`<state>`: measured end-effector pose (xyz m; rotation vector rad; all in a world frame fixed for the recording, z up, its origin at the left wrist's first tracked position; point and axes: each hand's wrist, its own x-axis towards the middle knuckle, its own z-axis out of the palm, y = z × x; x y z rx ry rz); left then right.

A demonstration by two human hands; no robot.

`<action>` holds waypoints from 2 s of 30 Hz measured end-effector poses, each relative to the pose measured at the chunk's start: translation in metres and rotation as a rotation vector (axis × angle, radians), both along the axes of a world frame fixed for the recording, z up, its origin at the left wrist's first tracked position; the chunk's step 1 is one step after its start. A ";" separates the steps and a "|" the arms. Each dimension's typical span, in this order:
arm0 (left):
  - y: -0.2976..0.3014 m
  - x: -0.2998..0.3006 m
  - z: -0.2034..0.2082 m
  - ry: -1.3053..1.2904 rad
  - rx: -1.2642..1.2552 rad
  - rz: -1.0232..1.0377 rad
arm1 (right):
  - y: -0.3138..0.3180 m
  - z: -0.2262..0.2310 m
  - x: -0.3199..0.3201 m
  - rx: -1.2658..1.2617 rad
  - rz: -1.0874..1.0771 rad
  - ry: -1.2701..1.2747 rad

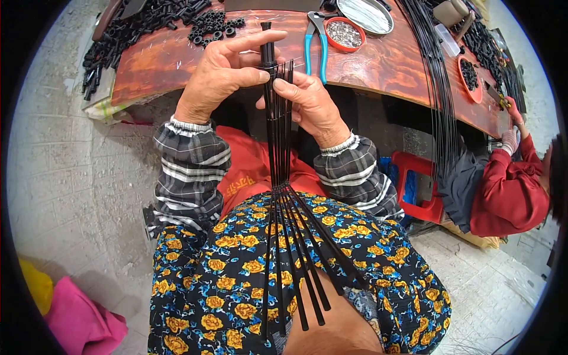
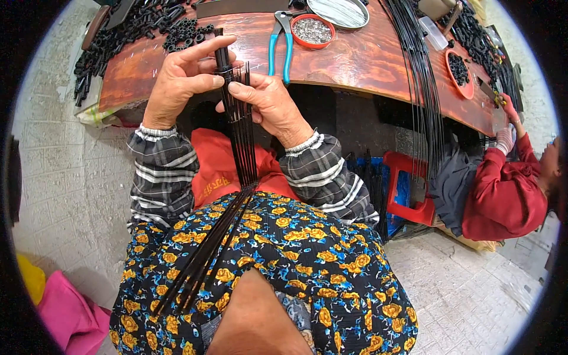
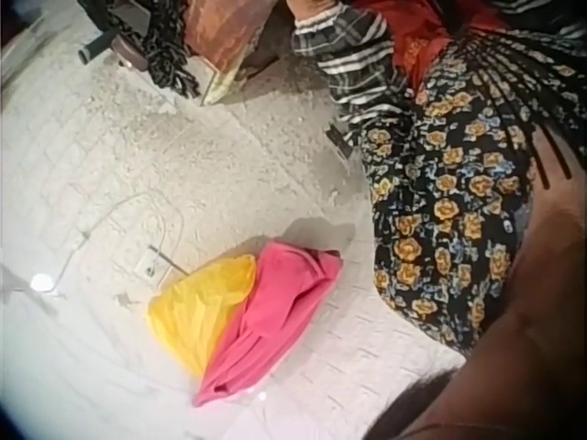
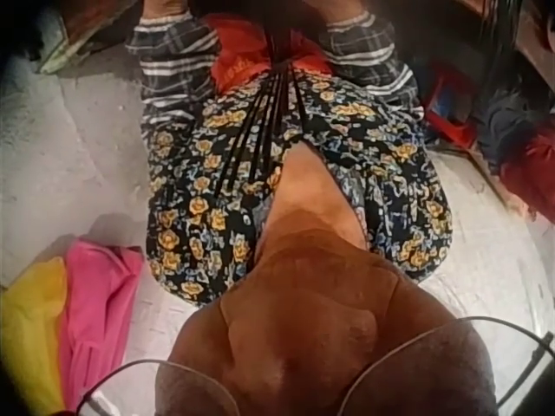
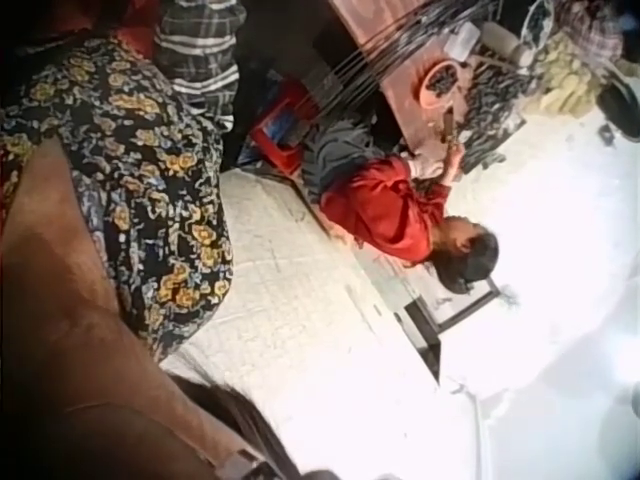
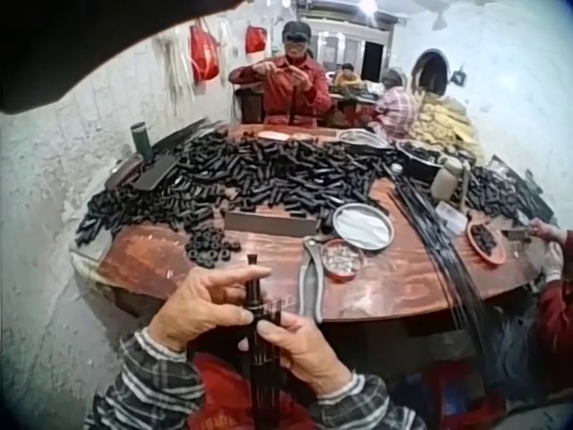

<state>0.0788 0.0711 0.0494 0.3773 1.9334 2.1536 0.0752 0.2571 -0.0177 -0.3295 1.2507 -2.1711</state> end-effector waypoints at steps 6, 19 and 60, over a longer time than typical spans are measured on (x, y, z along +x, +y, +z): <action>-0.008 -0.001 -0.004 0.026 -0.057 -0.011 | -0.006 0.004 0.003 -0.004 -0.027 -0.014; -0.011 -0.010 -0.012 0.015 0.054 -0.050 | -0.001 0.010 0.006 0.070 0.000 0.027; 0.053 0.095 0.032 0.491 0.108 -0.288 | 0.003 0.019 0.002 -0.107 -0.023 0.100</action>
